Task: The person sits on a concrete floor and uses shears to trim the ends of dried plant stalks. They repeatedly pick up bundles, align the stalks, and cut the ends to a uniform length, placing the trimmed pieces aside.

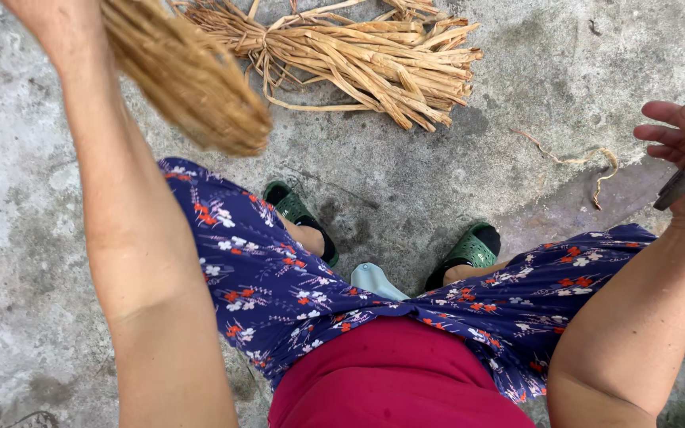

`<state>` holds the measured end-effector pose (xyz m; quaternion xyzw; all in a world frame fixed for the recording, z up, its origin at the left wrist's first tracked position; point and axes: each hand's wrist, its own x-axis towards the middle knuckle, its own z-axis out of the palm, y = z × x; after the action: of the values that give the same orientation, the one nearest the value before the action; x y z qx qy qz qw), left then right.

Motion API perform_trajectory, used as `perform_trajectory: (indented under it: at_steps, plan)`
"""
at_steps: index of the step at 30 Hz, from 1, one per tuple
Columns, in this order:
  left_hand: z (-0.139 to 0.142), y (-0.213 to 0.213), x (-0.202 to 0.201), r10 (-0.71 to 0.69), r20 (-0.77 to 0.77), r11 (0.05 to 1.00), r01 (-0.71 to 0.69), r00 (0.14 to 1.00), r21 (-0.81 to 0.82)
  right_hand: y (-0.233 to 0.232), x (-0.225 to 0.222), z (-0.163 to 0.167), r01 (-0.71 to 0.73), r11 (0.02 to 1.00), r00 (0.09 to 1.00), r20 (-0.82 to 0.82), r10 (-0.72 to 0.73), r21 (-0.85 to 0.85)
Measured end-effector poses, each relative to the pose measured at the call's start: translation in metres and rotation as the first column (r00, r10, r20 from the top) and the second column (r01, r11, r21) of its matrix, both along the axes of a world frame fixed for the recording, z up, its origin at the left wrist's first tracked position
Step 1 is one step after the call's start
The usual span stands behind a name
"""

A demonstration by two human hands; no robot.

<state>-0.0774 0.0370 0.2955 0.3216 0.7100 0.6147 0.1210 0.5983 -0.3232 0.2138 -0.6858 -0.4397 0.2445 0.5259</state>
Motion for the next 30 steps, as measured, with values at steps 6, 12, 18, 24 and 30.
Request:
perform_trajectory:
  at_steps: [6, 12, 18, 24, 30]
  plan:
    - [-0.025, -0.019, 0.029, -0.563, -0.741, 0.811, 0.422, 0.368, -0.406, 0.002, -0.029, 0.018, -0.022, 0.999, 0.999, 0.039, 0.023, -0.033]
    - [-0.145, -0.084, 0.171, -0.973, -0.06, 0.043, 0.079, -0.225, -0.996, -0.016, -0.055, 0.04, 0.005, 0.997, 1.0, 0.03, -0.002, -0.074]
    - [-0.264, -0.145, 0.233, -0.96, 0.009, -0.06, 0.177, -0.278, -0.982, -0.026, -0.059, 0.047, 0.076, 0.982, 0.997, -0.016, -0.08, -0.175]
    - [-0.306, -0.158, 0.274, -0.984, -0.071, 0.032, 0.232, -0.162, -0.972, -0.033, -0.083, 0.054, 0.152, 0.94, 0.985, 0.126, -0.118, -0.306]
    - [-0.294, -0.1, 0.303, -1.0, -0.003, -0.003, 0.217, -0.023, -0.976, -0.015, -0.096, 0.057, 0.085, 0.919, 0.993, 0.105, -0.048, -0.384]
